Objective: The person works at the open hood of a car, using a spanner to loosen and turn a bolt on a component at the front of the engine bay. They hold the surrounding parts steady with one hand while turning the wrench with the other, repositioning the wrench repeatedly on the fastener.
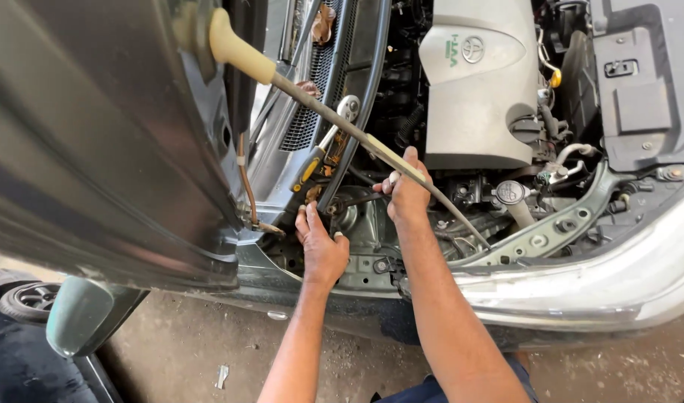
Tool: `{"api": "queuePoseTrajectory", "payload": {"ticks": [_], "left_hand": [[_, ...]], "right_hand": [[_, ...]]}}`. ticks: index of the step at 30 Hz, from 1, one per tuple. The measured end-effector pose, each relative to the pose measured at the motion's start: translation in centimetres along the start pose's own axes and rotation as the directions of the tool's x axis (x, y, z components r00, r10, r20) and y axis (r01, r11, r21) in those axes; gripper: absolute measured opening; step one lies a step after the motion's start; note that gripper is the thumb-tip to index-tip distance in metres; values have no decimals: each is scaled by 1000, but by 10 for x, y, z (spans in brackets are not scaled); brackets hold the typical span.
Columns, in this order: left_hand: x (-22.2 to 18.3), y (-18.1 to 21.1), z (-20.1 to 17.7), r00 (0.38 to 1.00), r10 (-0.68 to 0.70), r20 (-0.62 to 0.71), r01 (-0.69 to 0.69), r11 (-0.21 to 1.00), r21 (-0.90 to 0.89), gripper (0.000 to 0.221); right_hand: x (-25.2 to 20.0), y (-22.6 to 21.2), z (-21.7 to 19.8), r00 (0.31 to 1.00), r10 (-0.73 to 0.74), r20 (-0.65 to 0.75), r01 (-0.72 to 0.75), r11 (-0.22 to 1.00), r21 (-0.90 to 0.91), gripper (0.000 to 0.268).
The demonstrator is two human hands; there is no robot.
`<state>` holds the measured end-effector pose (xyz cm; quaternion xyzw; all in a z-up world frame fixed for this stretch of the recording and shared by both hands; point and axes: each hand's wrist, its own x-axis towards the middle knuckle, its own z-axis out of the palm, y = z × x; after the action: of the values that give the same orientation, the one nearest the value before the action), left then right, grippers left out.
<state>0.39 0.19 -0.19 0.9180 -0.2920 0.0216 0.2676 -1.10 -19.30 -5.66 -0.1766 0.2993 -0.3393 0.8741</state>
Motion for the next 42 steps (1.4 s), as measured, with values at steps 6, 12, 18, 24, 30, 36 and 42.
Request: {"api": "queuePoseTrajectory", "payload": {"ticks": [6,12,18,24,30,36,42], "left_hand": [[-1,1,0,1000,-14,10,14,1000,10,87],[0,2,-1,999,-33,23,33,999,7,88],[-2,9,-7,995,-75,66,75,997,10,88],[1,6,-7,993,-70,93,71,997,-9,87],[-2,3,-5,991,-69,114,68,998,20,90],[0,-5,5,999,-28,46,25,999,47,91],[5,2,1,996,-86,39,83,995,62,92]], "right_hand": [[-55,9,-17,997,-7,-73,11,998,62,32],[-92,21,-17,998,-37,-60,43,995,93,25],[-93,19,-1,997,-2,-72,7,998,67,26],[-87,18,0,995,-14,-95,15,1000,7,32],[-41,23,-6,995,-29,-96,21,997,-77,43],[33,-11,28,985,171,14,-162,952,-259,53],[78,-1,36,941,330,-75,-333,866,-373,56]]}}
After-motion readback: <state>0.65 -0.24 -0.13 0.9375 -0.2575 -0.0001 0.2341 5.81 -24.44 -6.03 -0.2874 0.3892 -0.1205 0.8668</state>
